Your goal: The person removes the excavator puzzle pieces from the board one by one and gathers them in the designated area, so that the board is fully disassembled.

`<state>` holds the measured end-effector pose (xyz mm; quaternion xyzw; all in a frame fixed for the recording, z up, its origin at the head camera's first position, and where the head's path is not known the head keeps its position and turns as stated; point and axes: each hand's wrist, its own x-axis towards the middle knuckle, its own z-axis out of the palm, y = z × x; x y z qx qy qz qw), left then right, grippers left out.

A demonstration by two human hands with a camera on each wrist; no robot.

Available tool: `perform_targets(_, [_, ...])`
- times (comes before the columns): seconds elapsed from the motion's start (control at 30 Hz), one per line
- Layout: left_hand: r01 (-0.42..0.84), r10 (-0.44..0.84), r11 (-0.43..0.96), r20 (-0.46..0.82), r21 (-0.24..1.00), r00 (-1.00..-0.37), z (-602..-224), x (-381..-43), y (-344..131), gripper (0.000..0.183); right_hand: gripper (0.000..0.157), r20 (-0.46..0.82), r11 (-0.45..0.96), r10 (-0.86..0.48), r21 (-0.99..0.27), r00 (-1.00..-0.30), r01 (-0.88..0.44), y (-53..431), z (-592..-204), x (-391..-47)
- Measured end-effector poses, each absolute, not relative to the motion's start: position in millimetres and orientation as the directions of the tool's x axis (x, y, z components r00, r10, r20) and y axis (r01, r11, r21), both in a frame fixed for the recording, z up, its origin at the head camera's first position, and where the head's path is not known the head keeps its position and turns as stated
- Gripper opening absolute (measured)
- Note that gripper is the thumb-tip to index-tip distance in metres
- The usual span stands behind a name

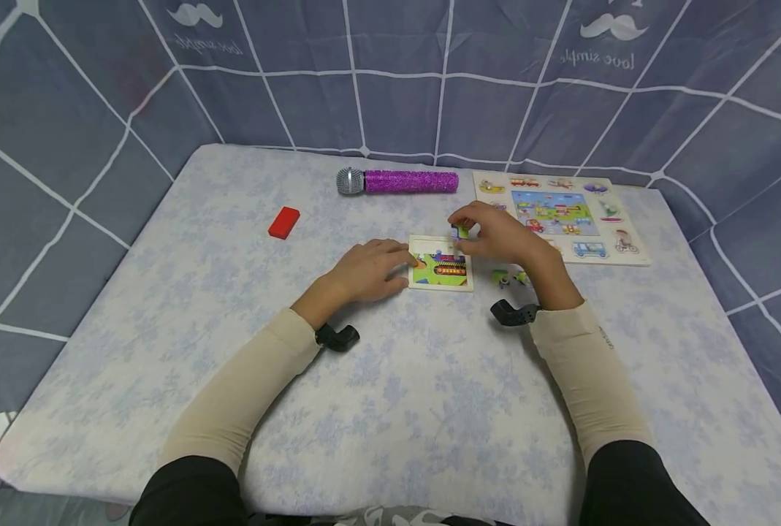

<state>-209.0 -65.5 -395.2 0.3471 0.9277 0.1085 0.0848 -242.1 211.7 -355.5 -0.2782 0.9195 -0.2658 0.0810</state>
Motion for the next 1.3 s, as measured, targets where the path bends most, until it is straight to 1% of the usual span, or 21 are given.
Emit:
perform_targets(0.13, [0.627,0.666,0.730,-0.076,0.271,-0.742,-395.9,-208.8,-67.9,0.042,0.042,0.036,0.704,-0.544,-0.524,-0.838,-0.480,226.0,-348.0,-231.0])
perform_targets(0.3, [0.627,0.667,0.727,-0.074,0.280,-0.741,-395.5,-208.2,-68.5,0.042,0.040,0.032,0.733,-0.524,-0.492,-0.851,-0.470,266.2,-346.7,-212.3])
perform_targets(0.5, [0.634,0.670,0.727,-0.070,0.264,-0.739,-393.1,-208.8,-68.0,0.043,0.039,-0.004,0.782,-0.441,-0.493,-0.898,-0.382,320.3,-356.1,-187.3])
perform_targets(0.67, [0.626,0.663,0.734,-0.080,0.264,-0.744,-394.3,-209.7,-68.4,0.043,0.040,-0.047,0.806,-0.403,-0.492,-0.914,-0.330,346.3,-367.4,-175.9])
perform_targets(0.8, [0.626,0.666,0.731,-0.083,0.271,-0.742,-395.4,-209.4,-68.0,0.043,0.040,-0.060,0.812,-0.400,-0.486,-0.915,-0.323,355.4,-374.0,-170.5])
perform_targets(0.93, [0.631,0.670,0.726,-0.074,0.272,-0.739,-395.6,-209.3,-67.3,0.043,0.039,-0.027,0.789,-0.431,-0.497,-0.902,-0.362,357.7,-377.8,-167.2])
perform_targets(1.07, [0.637,0.674,0.721,-0.065,0.273,-0.736,-395.7,-209.7,-66.7,0.043,0.034,0.005,0.762,-0.467,-0.504,-0.884,-0.406,357.0,-380.2,-166.2])
perform_targets(1.17, [0.638,0.675,0.720,-0.066,0.273,-0.735,-395.9,-210.1,-66.4,0.043,0.031,0.009,0.752,-0.474,-0.515,-0.881,-0.410,356.8,-380.7,-165.4])
perform_targets(1.3, [0.632,0.672,0.725,-0.076,0.274,-0.737,-396.6,-210.1,-65.9,0.043,0.030,-0.004,0.746,-0.470,-0.536,-0.882,-0.395,356.6,-381.0,-164.1])
